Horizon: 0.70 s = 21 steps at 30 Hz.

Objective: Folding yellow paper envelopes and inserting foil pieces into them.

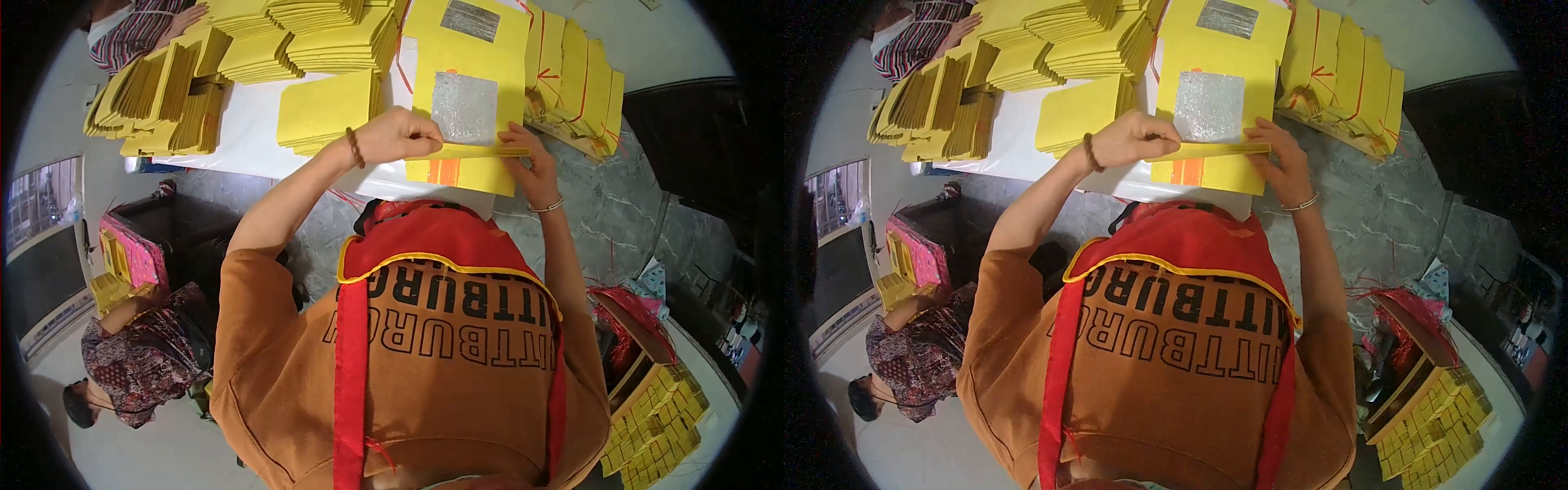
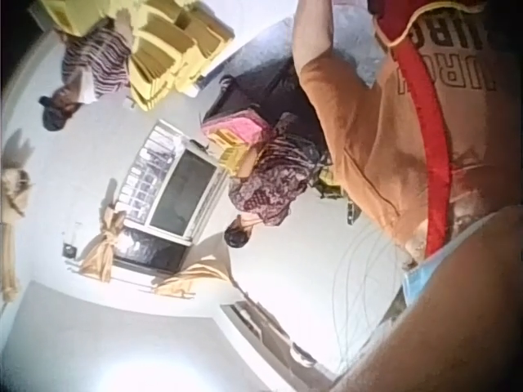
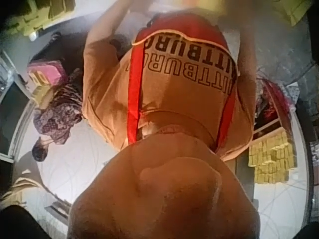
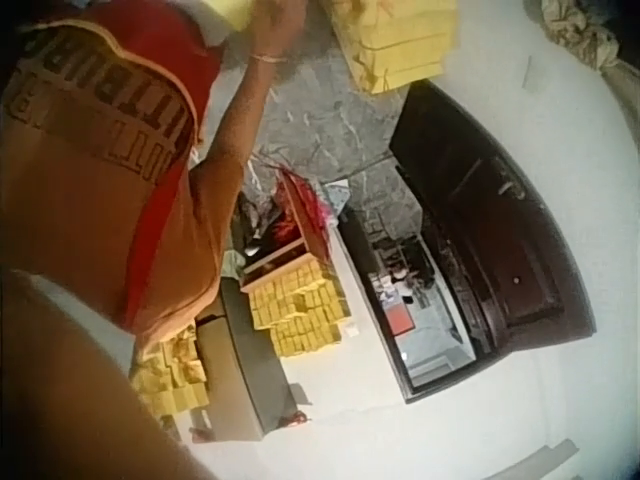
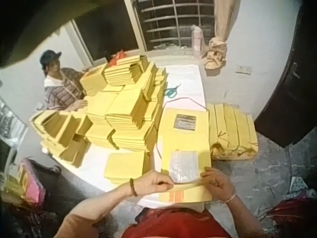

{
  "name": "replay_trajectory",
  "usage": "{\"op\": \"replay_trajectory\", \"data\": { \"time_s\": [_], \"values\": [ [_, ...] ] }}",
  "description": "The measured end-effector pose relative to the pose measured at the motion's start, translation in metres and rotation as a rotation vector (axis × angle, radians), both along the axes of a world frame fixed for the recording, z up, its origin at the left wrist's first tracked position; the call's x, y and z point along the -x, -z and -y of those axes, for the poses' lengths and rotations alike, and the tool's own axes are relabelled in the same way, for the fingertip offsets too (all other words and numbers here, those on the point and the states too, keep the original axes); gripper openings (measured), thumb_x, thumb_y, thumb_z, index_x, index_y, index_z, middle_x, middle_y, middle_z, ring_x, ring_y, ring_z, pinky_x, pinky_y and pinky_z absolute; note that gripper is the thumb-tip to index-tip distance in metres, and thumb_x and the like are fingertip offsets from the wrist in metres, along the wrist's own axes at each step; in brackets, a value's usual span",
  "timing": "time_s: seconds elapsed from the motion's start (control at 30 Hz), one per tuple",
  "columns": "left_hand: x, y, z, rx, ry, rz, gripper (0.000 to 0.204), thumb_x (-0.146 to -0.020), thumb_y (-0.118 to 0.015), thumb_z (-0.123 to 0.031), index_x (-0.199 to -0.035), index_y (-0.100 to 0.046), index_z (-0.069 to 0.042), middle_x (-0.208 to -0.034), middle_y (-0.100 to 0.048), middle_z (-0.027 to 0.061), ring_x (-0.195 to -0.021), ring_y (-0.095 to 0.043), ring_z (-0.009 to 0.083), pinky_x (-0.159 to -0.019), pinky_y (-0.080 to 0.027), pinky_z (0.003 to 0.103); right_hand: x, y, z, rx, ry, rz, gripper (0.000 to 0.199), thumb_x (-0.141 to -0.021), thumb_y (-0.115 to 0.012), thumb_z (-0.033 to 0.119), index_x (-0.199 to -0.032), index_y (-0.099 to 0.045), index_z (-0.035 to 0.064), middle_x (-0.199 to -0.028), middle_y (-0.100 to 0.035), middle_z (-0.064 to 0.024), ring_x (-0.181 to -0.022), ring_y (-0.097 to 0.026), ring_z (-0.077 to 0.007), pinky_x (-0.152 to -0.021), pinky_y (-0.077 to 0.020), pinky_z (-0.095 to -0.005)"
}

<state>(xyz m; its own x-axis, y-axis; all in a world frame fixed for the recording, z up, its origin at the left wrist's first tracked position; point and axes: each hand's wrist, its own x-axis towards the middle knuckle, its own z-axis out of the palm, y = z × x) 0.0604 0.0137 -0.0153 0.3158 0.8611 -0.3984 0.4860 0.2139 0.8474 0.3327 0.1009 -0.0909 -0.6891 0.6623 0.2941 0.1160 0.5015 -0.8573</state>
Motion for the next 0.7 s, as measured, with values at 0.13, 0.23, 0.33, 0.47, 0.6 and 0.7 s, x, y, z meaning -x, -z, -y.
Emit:
{"op": "replay_trajectory", "data": {
  "time_s": [0.13, 0.23, 0.33, 0.47, 0.6, 0.7],
  "values": [
    [0.005, -0.003, 0.011, -0.773, 0.089, -0.181, 0.038, -0.074, -0.069, -0.027, -0.108, -0.062, -0.011, -0.108, -0.058, 0.0090, -0.104, -0.050, 0.0278, -0.088, -0.041, 0.035, 0.006, 0.009, 0.005, 0.164, 0.049, -0.107, 0.020, -0.080, -0.061, 0.001, -0.100, -0.061, 0.0027, -0.110, -0.062, -0.0078, -0.114, -0.052, -0.0247, -0.096, -0.0399, -0.0369],
    [0.012, 0.013, 0.006, -0.928, 0.043, -0.527, 0.033, -0.074, -0.064, -0.015, -0.107, -0.062, -0.011, -0.102, -0.060, 0.0099, -0.101, -0.053, 0.0265, -0.086, -0.042, 0.036, 0.010, 0.001, 0.008, 0.540, 0.191, -0.156, 0.018, -0.081, -0.058, -0.001, -0.097, -0.062, 0.0047, -0.107, -0.064, -0.0073, -0.112, -0.054, -0.0239, -0.093, -0.0414, -0.0351],
    [0.007, 0.006, 0.018, -0.946, -0.001, -0.474, 0.035, -0.071, -0.058, -0.003, -0.105, -0.062, -0.011, -0.101, -0.060, 0.0090, -0.095, -0.055, 0.0260, -0.083, -0.043, 0.037, 0.005, -0.029, 0.006, 0.196, 0.121, -0.142, 0.019, -0.080, -0.059, 0.001, -0.097, -0.063, 0.0087, -0.105, -0.065, -0.0051, -0.108, -0.057, -0.0244, -0.096, -0.0377, -0.0375],
    [0.002, -0.006, 0.043, -0.939, -0.012, -0.362, 0.038, -0.068, -0.054, 0.004, -0.103, -0.061, -0.010, -0.093, -0.061, 0.0081, -0.087, -0.057, 0.0254, -0.078, -0.045, 0.036, -0.010, -0.066, 0.024, -0.260, -0.061, 0.016, 0.018, -0.075, -0.065, 0.007, -0.092, -0.064, 0.0128, -0.100, -0.066, -0.0030, -0.106, -0.059, -0.0248, -0.099, -0.0303, -0.0413],
    [0.006, 0.013, 0.059, -0.704, -0.016, -0.245, 0.025, -0.080, -0.051, -0.002, -0.102, -0.060, -0.007, -0.090, -0.060, 0.0106, -0.085, -0.056, 0.0292, -0.074, -0.046, 0.037, -0.004, -0.058, 0.030, -0.055, -0.133, 0.062, 0.016, -0.075, -0.066, 0.012, -0.091, -0.064, 0.0124, -0.097, -0.066, -0.0048, -0.101, -0.060, -0.0276, -0.095, -0.0326, -0.0388],
    [0.003, 0.015, 0.057, -0.558, -0.107, -0.189, 0.017, -0.090, -0.048, -0.013, -0.096, -0.059, -0.002, -0.082, -0.059, 0.0142, -0.078, -0.055, 0.0351, -0.067, -0.046, 0.039, -0.002, -0.031, 0.031, 0.297, 0.040, 0.163, 0.018, -0.079, -0.066, 0.014, -0.095, -0.062, 0.0080, -0.096, -0.066, -0.0056, -0.094, -0.062, -0.0234, -0.087, -0.0404, -0.0339]
  ]
}}
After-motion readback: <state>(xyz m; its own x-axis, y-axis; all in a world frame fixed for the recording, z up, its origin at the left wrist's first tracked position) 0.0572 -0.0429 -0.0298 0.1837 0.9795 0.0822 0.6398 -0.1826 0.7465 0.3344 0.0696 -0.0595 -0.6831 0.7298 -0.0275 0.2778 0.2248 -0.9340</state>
